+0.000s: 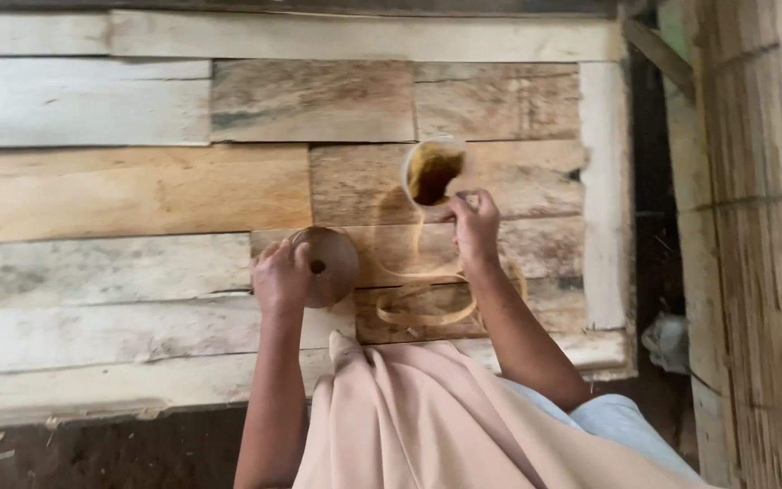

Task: The person applies a brown paste from a plastic container onto a wooden plank using a perforated strip, then presses the strip onto the plank and smooths it with their hands. The person repeats this process on multiple sections of the plank.

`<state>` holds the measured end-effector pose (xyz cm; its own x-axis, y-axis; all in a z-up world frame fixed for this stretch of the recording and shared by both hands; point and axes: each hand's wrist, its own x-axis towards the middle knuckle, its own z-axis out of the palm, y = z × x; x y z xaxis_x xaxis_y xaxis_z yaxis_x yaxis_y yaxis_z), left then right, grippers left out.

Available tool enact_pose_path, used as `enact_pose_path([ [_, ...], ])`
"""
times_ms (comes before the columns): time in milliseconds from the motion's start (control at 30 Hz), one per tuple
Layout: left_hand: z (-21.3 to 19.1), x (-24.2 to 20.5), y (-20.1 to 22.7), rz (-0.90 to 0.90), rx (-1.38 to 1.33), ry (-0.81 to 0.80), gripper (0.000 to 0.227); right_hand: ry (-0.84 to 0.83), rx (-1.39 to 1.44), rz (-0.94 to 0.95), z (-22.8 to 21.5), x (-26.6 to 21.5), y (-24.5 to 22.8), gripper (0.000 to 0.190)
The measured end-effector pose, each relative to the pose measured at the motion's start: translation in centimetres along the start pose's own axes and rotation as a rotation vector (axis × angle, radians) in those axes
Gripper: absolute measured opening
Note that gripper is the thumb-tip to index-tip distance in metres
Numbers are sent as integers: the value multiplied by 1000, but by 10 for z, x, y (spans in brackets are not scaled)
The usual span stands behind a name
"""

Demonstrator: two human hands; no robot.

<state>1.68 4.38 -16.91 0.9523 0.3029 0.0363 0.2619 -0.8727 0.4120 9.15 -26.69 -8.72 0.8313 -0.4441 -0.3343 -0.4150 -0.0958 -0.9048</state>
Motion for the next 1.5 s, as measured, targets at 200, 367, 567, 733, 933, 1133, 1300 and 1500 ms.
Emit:
enact_pose_path([
  [200, 17, 4, 99, 621, -247, 147, 48, 344, 111, 104, -89, 4, 63, 45],
  [367, 64, -66, 180, 782, -446, -202, 47, 454, 138, 185, -125, -4, 97, 51],
  [567, 28, -108, 219, 953, -385, -613, 88, 385, 438, 191, -134, -61, 90, 35],
  [733, 9, -111, 233, 924, -512, -776, 61, 239, 721, 30, -149, -112, 36, 11],
  [933, -31, -88, 232, 453, -771, -1199, 24, 229, 542, -108, -200, -109, -24, 26],
  [1133, 1, -80, 247, 245, -938, -1323, 31, 252, 564, -118, -242, -23, -6, 29],
  [1300, 58, -84, 285, -132, -1179, -1173, 36, 223, 246, -113, -252, 44, -9, 64],
  [1500, 94, -86, 311, -355, -1118, -878, 33, 65, -355, -1002, -229, 50, 49, 34],
])
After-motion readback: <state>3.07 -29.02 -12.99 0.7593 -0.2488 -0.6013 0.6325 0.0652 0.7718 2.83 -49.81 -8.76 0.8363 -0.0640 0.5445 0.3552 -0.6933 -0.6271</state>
